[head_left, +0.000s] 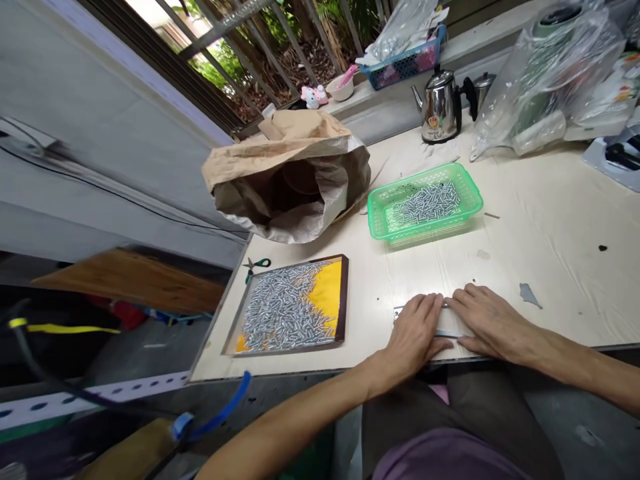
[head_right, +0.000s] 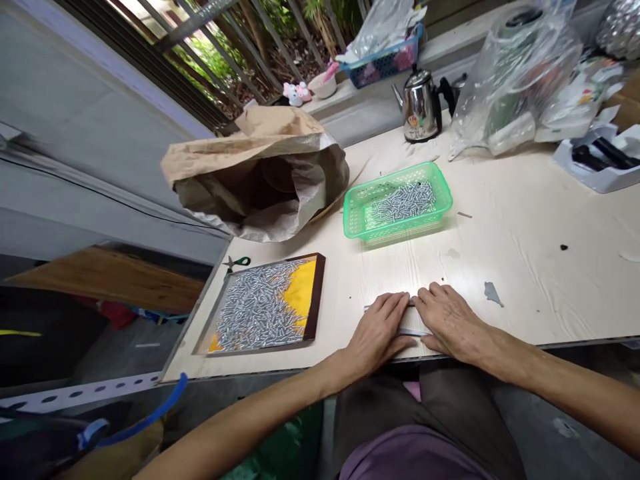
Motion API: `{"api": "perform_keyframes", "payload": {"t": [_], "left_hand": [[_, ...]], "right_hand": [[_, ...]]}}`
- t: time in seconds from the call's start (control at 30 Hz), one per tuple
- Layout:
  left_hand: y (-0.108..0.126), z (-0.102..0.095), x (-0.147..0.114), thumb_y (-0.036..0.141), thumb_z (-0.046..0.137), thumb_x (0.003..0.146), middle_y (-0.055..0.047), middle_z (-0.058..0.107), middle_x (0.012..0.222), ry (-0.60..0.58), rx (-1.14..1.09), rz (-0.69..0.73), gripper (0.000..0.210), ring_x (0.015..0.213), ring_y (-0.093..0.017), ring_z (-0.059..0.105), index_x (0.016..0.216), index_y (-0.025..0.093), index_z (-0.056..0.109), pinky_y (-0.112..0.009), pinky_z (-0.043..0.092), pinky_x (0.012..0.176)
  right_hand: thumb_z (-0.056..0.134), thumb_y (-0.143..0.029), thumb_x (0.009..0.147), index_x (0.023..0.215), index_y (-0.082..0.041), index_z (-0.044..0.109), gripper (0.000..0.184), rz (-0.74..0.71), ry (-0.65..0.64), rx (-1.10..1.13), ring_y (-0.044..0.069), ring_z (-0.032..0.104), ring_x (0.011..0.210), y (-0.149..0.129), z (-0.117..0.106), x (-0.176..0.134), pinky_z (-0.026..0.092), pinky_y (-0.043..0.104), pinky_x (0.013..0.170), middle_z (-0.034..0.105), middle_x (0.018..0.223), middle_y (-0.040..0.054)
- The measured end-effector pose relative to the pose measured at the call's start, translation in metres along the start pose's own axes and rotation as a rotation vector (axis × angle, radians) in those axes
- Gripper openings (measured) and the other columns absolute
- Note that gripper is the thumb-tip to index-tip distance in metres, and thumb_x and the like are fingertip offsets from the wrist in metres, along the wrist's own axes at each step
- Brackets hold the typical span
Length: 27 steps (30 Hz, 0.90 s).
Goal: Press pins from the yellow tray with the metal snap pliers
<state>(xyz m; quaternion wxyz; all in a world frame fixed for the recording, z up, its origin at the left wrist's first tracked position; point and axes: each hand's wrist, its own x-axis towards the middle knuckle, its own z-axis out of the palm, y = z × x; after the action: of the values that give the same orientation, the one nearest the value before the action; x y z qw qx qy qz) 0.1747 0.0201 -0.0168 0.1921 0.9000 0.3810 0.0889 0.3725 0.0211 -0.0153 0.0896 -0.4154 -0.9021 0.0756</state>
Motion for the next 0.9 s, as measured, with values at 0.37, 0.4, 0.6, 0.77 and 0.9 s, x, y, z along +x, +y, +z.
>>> {"api": "perform_keyframes", "payload": {"t": [0.37,0.4,0.6,0.77,0.9], "left_hand": [[-0.011,0.018,0.018,0.036,0.045,0.093,-0.004,0.055,0.075,0.066,0.063,0.025,0.026,0.078,-0.019,0.052,0.085,0.016,0.058,-0.032,0.046,0.067],[-0.011,0.019,0.019,0.037,0.045,0.093,-0.004,0.055,0.074,0.077,0.079,0.022,0.027,0.078,-0.019,0.052,0.083,0.016,0.058,-0.032,0.047,0.066],[-0.002,0.03,0.015,0.039,0.05,0.09,-0.015,0.061,0.109,0.196,0.15,-0.007,0.035,0.103,-0.026,0.057,0.113,0.012,0.053,-0.041,0.051,0.084],[0.017,0.059,-0.001,0.025,0.043,0.094,-0.018,0.054,0.13,0.376,0.131,0.008,0.034,0.128,-0.028,0.045,0.125,0.011,0.049,-0.048,0.042,0.103],[0.028,0.071,-0.006,0.023,0.039,0.095,-0.015,0.062,0.12,0.399,0.069,0.025,0.031,0.121,-0.025,0.052,0.12,0.013,0.053,-0.048,0.041,0.105]], "right_hand": [[0.043,-0.006,0.087,0.08,-0.017,0.058,0.02,0.0,0.059,0.183,0.017,0.051,0.069,-0.004,0.01,0.0,0.044,0.031,0.069,0.055,0.074,0.0043],[0.042,-0.006,0.088,0.079,-0.017,0.058,0.021,-0.007,0.062,0.193,0.017,0.051,0.068,-0.003,0.01,0.0,0.044,0.031,0.069,0.055,0.074,0.0042],[0.067,-0.027,0.076,0.108,-0.015,0.058,0.036,0.03,0.0,0.122,0.024,0.053,0.085,0.021,0.012,0.002,0.045,0.036,0.073,0.059,0.094,0.0101],[0.065,-0.033,0.075,0.113,-0.016,0.06,0.041,-0.036,-0.125,0.112,0.025,0.055,0.089,0.057,0.011,0.017,0.043,0.037,0.078,0.061,0.101,0.0117],[0.047,-0.018,0.087,0.086,-0.017,0.065,0.018,0.053,-0.128,-0.013,0.022,0.056,0.08,0.057,0.001,0.039,0.041,0.034,0.071,0.063,0.085,0.0085]]}}
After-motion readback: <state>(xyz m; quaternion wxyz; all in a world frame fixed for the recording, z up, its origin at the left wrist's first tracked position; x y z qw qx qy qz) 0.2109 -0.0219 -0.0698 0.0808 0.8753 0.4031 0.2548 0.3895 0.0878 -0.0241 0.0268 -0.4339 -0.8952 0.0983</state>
